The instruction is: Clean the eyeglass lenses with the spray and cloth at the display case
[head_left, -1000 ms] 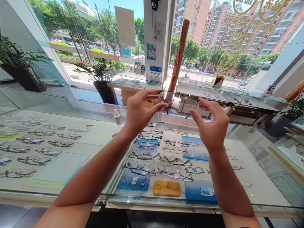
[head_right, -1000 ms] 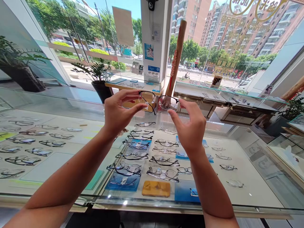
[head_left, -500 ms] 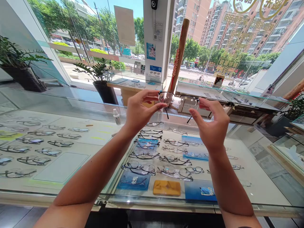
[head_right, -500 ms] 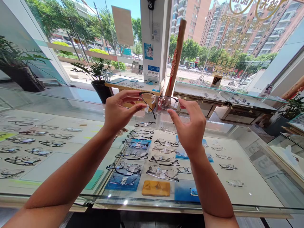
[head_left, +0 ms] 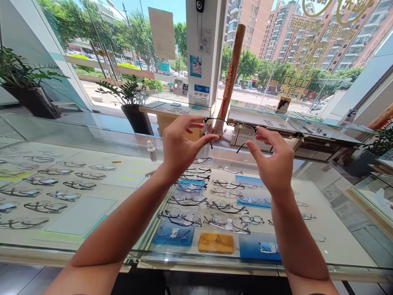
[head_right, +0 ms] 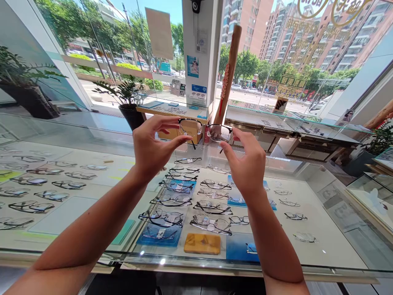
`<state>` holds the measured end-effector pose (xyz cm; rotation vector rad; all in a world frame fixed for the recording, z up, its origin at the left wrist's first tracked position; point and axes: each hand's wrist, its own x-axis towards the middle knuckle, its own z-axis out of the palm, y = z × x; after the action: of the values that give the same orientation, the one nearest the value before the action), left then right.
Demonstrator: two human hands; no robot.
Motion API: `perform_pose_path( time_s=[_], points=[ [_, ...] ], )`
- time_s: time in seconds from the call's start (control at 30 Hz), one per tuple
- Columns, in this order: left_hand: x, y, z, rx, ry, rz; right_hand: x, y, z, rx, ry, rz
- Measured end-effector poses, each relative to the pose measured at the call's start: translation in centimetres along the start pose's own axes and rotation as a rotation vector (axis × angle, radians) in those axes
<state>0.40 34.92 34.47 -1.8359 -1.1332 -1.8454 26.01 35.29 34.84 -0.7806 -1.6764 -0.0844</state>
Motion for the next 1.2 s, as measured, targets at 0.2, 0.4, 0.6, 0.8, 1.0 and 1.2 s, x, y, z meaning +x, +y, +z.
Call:
perform_pose_path(
  time_s=[0.2,0.4,0.6,0.8,1.0,1.2],
  points=[
    [0.00,0.45,-0.18,0.037,0.007,0.032,-0.06,0.12,0.03,-0.006,-0.017,0.027],
    [-0.05,0.65,-0.16,0.017,-0.006,-0.015,-0.10,0.15,0.00,-0.010,-0.013,0.019],
    [-0.08,0.71,-0.21,-0.019,-0.018,-0.050,-0.06,0.06,-0.04,-0.008,-0.011,0.011],
    [-0.07,0.92,-0.27,-0.016,-0.017,-0.048,-0.05,0.20,-0.03,-0.002,-0.017,0.017],
    [-0.07,0.65,-0.17,0.003,-0.016,-0.029,-0.03,0.24,0.00,-0.013,-0.020,0.023],
    [-0.07,0.37,-0.07,-0.018,-0.034,-0.028,-0.01,0.22,-0.07,-0.017,-0.008,0.009]
  ],
)
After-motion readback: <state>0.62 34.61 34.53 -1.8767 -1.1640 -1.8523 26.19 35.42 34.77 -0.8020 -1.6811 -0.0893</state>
